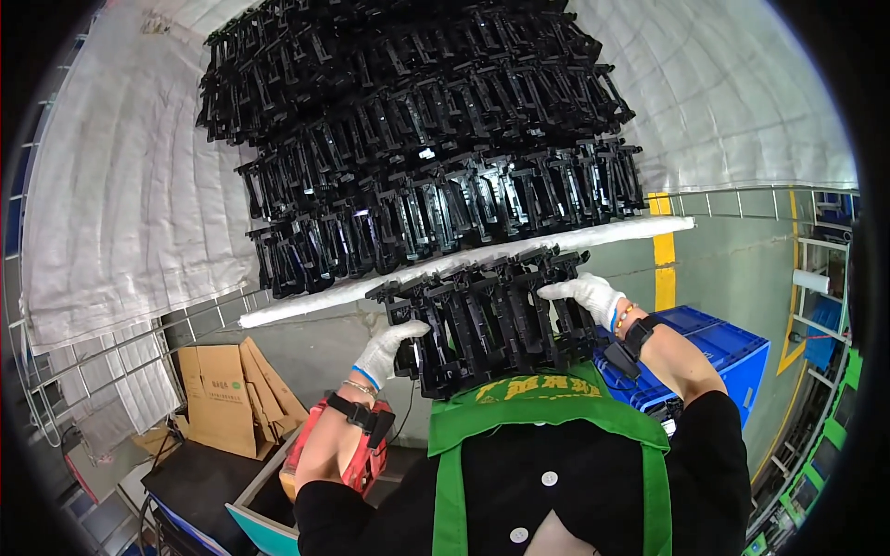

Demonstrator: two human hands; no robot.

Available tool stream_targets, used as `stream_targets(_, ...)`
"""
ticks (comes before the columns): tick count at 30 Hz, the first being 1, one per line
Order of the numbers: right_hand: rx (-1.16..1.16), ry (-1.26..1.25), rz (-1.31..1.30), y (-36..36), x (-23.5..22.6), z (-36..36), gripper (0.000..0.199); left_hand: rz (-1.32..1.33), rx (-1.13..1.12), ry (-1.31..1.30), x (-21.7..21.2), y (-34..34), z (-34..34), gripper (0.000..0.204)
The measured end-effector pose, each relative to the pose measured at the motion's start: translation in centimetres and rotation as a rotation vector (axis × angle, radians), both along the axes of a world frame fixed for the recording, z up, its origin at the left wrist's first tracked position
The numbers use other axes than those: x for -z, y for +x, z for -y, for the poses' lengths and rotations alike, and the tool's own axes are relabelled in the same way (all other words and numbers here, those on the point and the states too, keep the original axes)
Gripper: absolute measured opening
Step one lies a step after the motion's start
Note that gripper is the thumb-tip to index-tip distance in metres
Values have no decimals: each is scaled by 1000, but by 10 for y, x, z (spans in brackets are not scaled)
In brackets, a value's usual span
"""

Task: Assembling and inspecting black plastic components on a factory assembly line.

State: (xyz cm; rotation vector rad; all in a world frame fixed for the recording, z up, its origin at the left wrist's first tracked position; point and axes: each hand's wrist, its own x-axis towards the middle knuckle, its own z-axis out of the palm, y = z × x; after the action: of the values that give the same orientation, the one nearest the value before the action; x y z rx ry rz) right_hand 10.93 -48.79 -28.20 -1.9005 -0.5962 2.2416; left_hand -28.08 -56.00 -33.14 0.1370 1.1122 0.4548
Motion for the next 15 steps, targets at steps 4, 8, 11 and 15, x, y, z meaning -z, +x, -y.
stream_targets(4,48,108,-153,6,20,16,34,4,-17,-54,-25,12,0,26)
stream_targets(8,35,213,-180,27,21,21,34,-23,-18,-34,-47,21,-2,28)
stream_targets(11,14,223,-159,27,-29,25,37,-82,12,-3,-66,15,12,32)
stream_targets(15,35,302,-160,32,-85,3,41,-203,152,355,-99,8,-12,35)
